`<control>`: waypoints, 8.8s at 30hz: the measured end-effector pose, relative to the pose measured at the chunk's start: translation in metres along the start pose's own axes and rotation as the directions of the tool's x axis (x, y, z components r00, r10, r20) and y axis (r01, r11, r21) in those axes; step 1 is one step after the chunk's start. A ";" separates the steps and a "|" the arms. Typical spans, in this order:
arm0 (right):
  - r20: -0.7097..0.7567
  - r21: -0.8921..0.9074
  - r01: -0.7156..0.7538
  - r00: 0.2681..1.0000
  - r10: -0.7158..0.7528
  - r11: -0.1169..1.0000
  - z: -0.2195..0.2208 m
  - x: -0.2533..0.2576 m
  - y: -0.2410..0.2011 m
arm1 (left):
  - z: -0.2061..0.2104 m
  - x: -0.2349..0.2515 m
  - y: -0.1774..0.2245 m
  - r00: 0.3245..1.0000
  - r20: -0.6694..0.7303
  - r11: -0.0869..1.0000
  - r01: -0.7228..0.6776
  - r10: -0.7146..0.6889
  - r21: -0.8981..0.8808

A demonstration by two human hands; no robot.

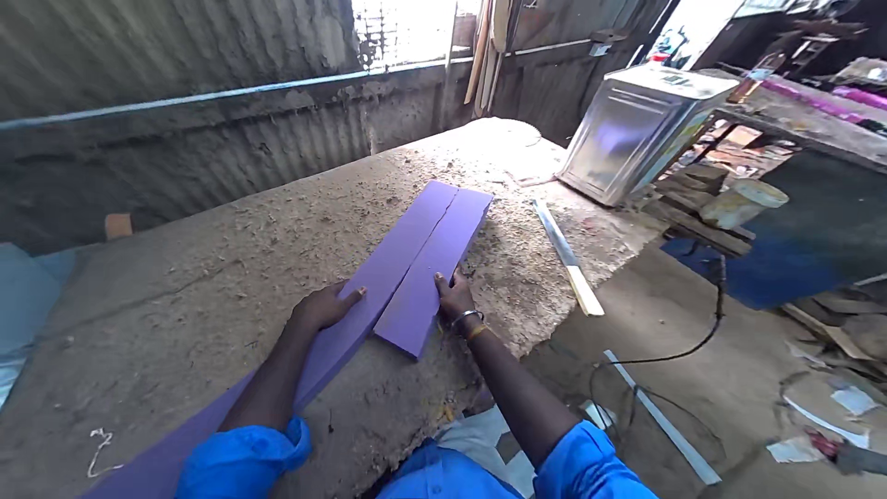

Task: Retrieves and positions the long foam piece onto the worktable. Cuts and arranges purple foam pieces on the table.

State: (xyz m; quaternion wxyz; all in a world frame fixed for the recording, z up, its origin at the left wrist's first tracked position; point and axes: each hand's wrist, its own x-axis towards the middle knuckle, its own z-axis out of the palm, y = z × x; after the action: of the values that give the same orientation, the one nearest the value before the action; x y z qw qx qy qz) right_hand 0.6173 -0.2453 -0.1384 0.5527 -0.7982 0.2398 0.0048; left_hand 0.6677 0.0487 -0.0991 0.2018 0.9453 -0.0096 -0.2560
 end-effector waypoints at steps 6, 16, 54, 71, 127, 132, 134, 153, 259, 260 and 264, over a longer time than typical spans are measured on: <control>0.019 -0.131 0.016 1.000 -0.014 0.991 0.017 0.014 -0.014 | -0.008 -0.002 -0.004 0.995 -0.095 0.999 0.018 -0.022 -0.043; 0.091 -0.237 0.002 0.996 0.020 0.972 0.038 0.039 -0.021 | 0.005 0.007 -0.016 0.977 -0.138 0.987 0.162 -0.163 -0.021; 0.090 0.462 0.063 0.989 -0.117 0.885 -0.248 0.014 0.066 | 0.055 -0.088 -0.021 0.903 -0.330 0.943 0.320 -0.275 0.090; 0.669 -0.343 0.763 0.608 -0.427 0.548 -0.110 -0.107 0.017 | 0.078 -0.088 -0.023 0.868 -0.444 0.951 0.293 -0.224 0.093; 0.852 -0.428 0.805 0.511 -0.112 0.412 -0.041 -0.092 -0.036 | 0.083 -0.086 -0.022 0.802 -0.576 0.968 0.240 -0.156 0.072; 0.860 -0.434 0.801 0.505 -0.075 0.412 -0.043 -0.091 -0.038 | 0.034 -0.085 -0.022 0.724 -0.594 0.900 -0.085 0.351 0.428; 0.865 -0.433 0.805 0.498 -0.066 0.406 -0.043 -0.091 -0.037 | 0.003 -0.078 -0.013 0.799 -0.377 0.823 -0.239 0.468 0.515; 0.838 -0.481 0.773 0.544 -0.042 0.414 -0.022 -0.096 -0.053 | -0.031 -0.021 0.018 0.903 0.217 0.513 -0.395 0.371 0.762; 0.055 -0.074 0.215 0.976 -0.211 0.974 -0.244 0.105 0.046 | 0.157 0.047 0.303 0.925 -0.379 0.753 -0.247 -0.003 -0.610; 0.022 0.009 0.170 0.985 -0.170 0.985 -0.243 0.105 0.048 | 0.157 0.046 0.303 0.946 -0.322 0.711 -0.205 -0.031 -0.672; -0.093 0.104 0.158 0.984 -0.149 0.982 -0.264 0.116 0.032 | 0.148 0.038 0.319 0.926 -0.341 0.669 -0.151 -0.162 -0.728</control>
State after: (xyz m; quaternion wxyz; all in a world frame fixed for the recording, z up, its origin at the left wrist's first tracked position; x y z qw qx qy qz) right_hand 0.6398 -0.5309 -0.0957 0.5841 -0.7819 0.2004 -0.0850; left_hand 0.6559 -0.3045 -0.1103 0.5658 0.8114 0.1375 -0.0511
